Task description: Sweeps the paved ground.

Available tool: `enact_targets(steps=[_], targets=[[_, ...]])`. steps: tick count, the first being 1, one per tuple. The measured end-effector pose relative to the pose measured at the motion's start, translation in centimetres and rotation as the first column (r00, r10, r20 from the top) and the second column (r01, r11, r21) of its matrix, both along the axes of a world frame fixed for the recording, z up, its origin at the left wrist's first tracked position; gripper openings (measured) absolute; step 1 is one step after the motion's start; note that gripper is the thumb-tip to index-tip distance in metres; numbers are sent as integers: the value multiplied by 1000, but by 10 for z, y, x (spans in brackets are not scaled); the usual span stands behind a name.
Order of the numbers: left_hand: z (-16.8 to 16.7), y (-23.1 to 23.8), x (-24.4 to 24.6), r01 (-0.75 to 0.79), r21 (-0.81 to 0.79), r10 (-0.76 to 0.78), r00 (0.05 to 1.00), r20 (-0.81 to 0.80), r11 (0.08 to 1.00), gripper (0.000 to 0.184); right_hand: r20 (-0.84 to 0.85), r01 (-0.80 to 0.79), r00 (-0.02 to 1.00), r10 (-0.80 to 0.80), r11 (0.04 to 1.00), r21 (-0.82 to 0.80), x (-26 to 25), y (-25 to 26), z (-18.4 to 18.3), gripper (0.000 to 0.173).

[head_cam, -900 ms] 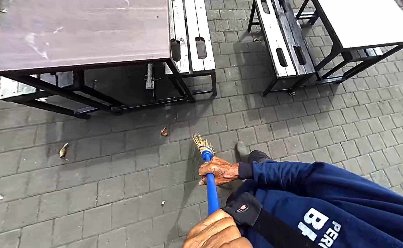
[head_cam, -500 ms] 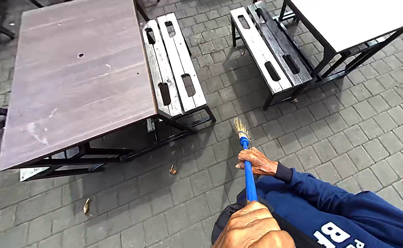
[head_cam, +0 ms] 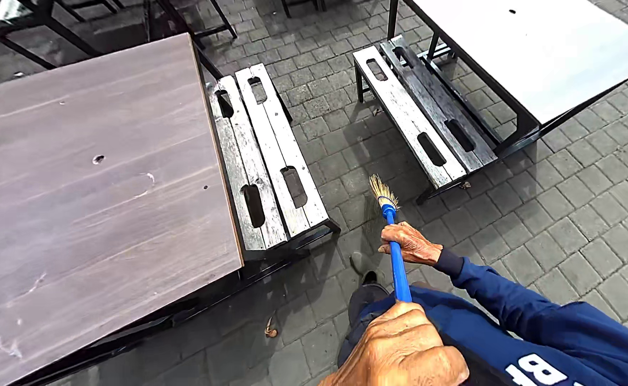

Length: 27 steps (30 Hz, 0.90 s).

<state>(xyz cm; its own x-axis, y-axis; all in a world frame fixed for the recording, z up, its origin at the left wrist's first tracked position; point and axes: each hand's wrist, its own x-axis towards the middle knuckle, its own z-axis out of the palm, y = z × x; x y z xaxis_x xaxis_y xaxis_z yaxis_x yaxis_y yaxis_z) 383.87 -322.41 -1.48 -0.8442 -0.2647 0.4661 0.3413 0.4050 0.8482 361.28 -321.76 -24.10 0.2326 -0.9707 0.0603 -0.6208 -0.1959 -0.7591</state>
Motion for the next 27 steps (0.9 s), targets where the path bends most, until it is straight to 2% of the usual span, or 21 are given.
enact_targets(steps=[4, 9, 13, 17, 20, 24, 27], targets=[[0, -79, -18, 53, -71, -60, 994, -94, 996, 22, -23, 65, 998, -65, 998, 7, -25, -64, 9, 30], [0, -158, -29, 34, -53, -39, 994, -97, 998, 20, -49, 82, 995, -82, 997, 10, -43, -143, 16, 32], [-11, -208, -46, -66, -31, 64, 997, -52, 997, 19, -92, 60, 994, -58, 998, 20, -68, -206, 9, 31], [-25, -261, -78, -205, -80, 208, 978, 28, 976, 20, -106, 17, 994, -15, 1000, 21, -110, -284, -2, 30], [-43, -305, -119, -331, -99, 340, 936, 90, 938, 19, -126, -15, 992, 16, 1000, 14, -154, -356, -21, 29], [-67, -368, -180, -444, -30, 443, 883, 155, 896, 18, -180, -72, 981, 69, 997, -11, -218, -452, -45, 20], [-100, -417, -219, -506, 54, 489, 852, 186, 861, 17, -270, -89, 958, 96, 995, 36, -263, -523, -71, 17]])
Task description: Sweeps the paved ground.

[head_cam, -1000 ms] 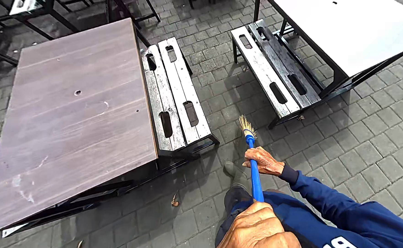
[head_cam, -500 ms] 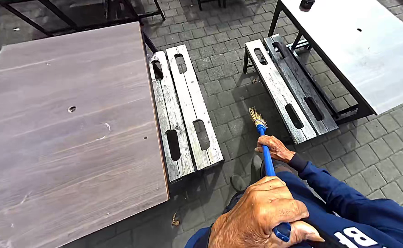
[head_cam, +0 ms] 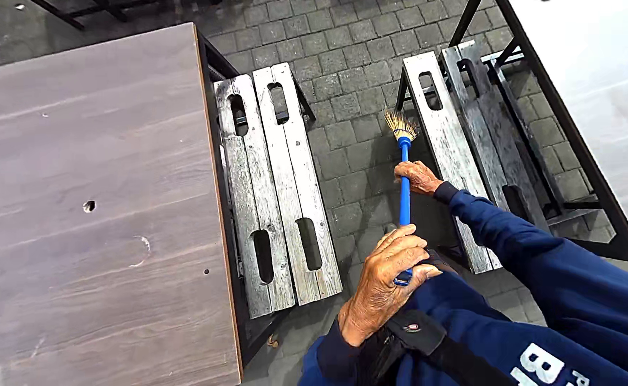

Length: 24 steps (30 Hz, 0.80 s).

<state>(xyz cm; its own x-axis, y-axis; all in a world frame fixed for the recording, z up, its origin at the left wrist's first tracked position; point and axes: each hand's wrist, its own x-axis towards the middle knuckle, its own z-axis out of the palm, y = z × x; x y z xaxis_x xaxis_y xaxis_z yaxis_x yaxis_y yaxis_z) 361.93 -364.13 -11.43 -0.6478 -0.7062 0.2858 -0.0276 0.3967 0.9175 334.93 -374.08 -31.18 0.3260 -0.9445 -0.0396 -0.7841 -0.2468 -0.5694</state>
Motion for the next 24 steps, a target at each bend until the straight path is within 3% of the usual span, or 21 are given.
enact_targets(steps=[5, 7, 9, 11, 13, 16, 20, 24], targets=[[-67, -54, -43, -24, 161, 30, 999, -38, 987, 14, -72, -5, 997, 15, 990, 138, -54, -67, -72, 16], [-61, -56, -46, -14, 145, 12, 1000, 14, 989, 17, -9, -15, 1000, 17, 984, 176, -53, -55, -87, 17], [-23, -49, -41, 29, 60, -34, 996, 84, 998, 23, 65, -40, 997, 33, 993, 111, -35, -27, -61, 17], [28, -38, -33, 114, -51, -109, 989, 97, 992, 32, 129, -82, 989, 72, 994, 78, -17, 1, -11, 25], [69, -38, -28, 178, -94, -178, 984, 6, 980, 34, 181, -104, 979, 93, 993, 54, -3, 19, 33, 32], [105, -51, -27, 205, -69, -214, 965, -150, 976, 37, 245, -122, 961, 127, 992, -36, 9, 24, 67, 26], [103, -44, -38, 201, -80, -212, 960, -180, 976, 37, 180, -164, 969, 172, 985, -56, -8, 16, 72, 25], [58, -15, -47, 176, -48, -180, 977, -114, 983, 34, 94, -198, 976, 198, 980, -3, -37, 19, 38, 24]])
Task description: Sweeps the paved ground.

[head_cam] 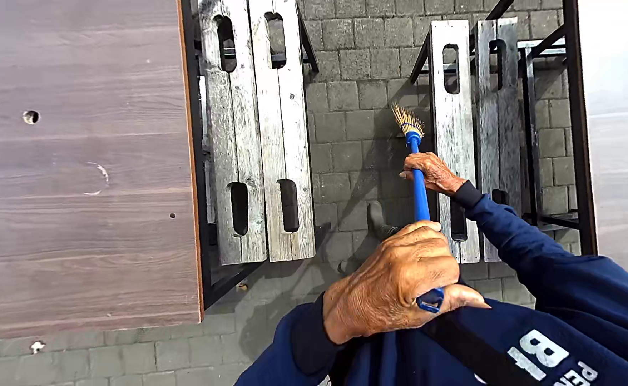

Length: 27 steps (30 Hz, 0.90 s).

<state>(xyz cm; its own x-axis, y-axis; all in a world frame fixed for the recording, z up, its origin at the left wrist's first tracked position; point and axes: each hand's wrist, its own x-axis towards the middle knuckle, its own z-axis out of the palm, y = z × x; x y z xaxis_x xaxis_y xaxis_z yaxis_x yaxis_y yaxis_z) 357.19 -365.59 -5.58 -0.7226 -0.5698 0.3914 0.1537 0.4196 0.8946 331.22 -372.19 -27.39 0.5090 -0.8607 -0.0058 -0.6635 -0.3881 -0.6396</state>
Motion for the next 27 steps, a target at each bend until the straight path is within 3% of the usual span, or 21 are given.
enact_targets(steps=[4, 6, 10, 14, 17, 22, 25, 27], targets=[[-33, 40, 11, -92, 77, 93, 996, -9, 993, 34, -57, 4, 998, 1, 995, 100, 16, 36, -31, 21], [-22, 72, 31, -91, 31, 91, 996, 10, 995, 36, -42, -24, 999, 32, 985, 170, 47, 72, -26, 23], [23, 151, 82, -36, -69, 33, 998, -53, 997, 38, 39, -165, 986, 160, 954, 251, 118, 157, 24, 38], [51, 231, 118, -115, -92, 94, 975, -203, 989, 38, 163, -273, 955, 249, 951, 148, 170, 232, 51, 36], [56, 278, 132, -152, -112, 120, 959, -255, 982, 37, 166, -281, 949, 266, 957, 72, 182, 264, 61, 36], [28, 322, 140, -256, -69, 237, 948, -211, 964, 35, 14, -345, 939, 345, 938, 24, 174, 266, 50, 29], [-2, 335, 134, -345, 0, 341, 927, -156, 939, 34, -83, -338, 933, 350, 932, 131, 170, 266, 21, 26], [-4, 346, 131, -384, 7, 382, 916, -121, 923, 35, -65, -338, 930, 362, 912, 234, 182, 282, 8, 30]])
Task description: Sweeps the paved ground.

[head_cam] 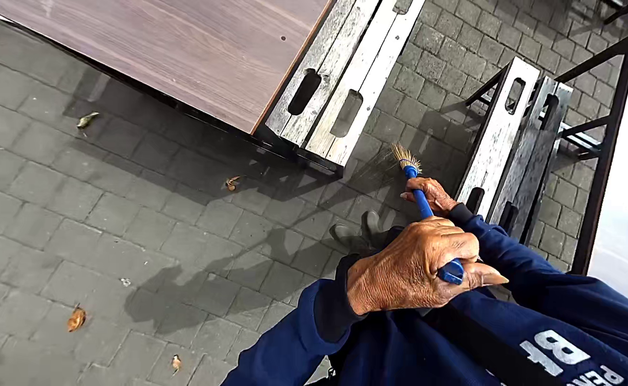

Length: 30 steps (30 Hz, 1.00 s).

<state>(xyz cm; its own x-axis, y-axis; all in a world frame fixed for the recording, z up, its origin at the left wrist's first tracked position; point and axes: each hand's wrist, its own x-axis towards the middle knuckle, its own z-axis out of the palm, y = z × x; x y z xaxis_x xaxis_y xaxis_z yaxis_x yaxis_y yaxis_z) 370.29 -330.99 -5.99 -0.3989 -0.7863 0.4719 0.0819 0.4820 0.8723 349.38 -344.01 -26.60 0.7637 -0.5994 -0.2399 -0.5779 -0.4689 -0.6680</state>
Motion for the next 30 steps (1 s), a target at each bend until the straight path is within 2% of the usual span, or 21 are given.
enact_targets(steps=[2, 5, 7, 9, 13, 19, 22, 24, 26, 28, 30], targets=[[23, 13, -5, 20, -19, -19, 999, 44, 1000, 35, 51, -67, 997, 62, 993, 101, 17, 30, 7, 36], [67, 22, -16, 108, -65, -105, 993, 50, 992, 31, 302, -217, 939, 162, 963, 158, 39, 71, 36, 36], [82, 20, -31, 125, -57, -124, 992, 28, 990, 33, 432, -240, 890, 148, 956, 166, 40, 86, 44, 32], [84, 20, -44, 119, -53, -118, 993, 19, 992, 32, 482, -214, 869, 111, 963, 165, 35, 91, 42, 31], [82, 30, -48, 89, -64, -89, 996, 8, 994, 33, 434, -130, 899, 58, 982, 139, 13, 88, 42, 31], [65, 66, -14, 42, -72, -49, 994, -101, 997, 31, 258, -129, 960, 113, 991, 46, 13, 88, 45, 36], [58, 101, 22, -3, -60, -4, 993, -117, 998, 28, 156, -180, 973, 168, 982, 63, 52, 116, 47, 36], [57, 131, 52, -63, -43, 58, 991, -121, 997, 26, 148, -235, 965, 216, 964, 125, 95, 151, 41, 37], [62, 167, 87, -138, -24, 136, 988, -66, 990, 26, 226, -316, 935, 271, 929, 192, 153, 198, 32, 35], [65, 202, 118, -211, -10, 211, 977, 39, 978, 24, 351, -447, 868, 352, 862, 240, 220, 245, 26, 34], [63, 231, 137, -262, -3, 260, 954, 151, 965, 22, 505, -545, 785, 359, 788, 286, 278, 291, 16, 30]])
